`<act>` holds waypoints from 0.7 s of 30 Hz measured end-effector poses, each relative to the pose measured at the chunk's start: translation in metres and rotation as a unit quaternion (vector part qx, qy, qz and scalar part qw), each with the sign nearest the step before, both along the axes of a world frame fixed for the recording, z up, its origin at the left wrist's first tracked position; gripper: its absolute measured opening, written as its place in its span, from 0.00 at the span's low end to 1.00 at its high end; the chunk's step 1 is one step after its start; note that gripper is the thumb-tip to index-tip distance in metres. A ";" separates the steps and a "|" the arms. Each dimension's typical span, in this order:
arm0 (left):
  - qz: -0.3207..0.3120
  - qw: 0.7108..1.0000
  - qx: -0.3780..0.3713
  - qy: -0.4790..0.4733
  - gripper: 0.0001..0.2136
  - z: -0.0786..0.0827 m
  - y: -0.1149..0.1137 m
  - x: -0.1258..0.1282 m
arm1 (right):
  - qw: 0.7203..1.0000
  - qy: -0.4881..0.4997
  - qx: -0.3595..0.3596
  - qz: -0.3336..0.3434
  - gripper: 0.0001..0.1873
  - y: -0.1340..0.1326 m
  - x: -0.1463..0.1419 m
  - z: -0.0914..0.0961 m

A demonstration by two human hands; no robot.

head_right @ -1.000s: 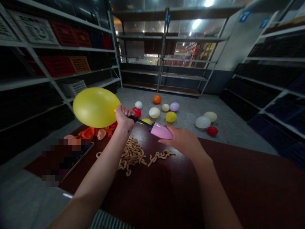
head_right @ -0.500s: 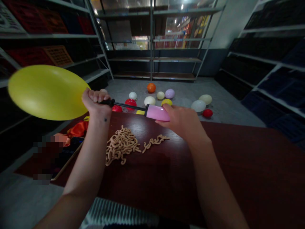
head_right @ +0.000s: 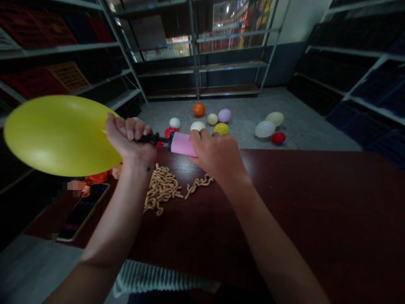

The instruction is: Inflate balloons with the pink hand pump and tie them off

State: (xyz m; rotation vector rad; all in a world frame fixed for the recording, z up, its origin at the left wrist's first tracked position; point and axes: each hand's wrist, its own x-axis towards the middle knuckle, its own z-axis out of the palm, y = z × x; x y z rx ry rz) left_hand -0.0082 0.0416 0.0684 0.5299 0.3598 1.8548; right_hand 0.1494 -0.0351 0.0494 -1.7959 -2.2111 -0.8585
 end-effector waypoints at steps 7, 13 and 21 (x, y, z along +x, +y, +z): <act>-0.049 0.999 -0.018 0.008 0.26 -0.010 -0.001 0.018 | 0.999 0.041 -0.021 0.027 0.16 0.001 -0.003 -0.007; -0.040 0.997 -0.056 0.034 0.26 0.001 0.009 -0.001 | 0.993 0.108 -0.029 0.030 0.20 0.003 -0.009 -0.006; -0.034 0.999 -0.029 0.013 0.26 0.012 0.022 -0.044 | 0.981 0.137 -0.132 0.038 0.25 0.003 -0.002 0.000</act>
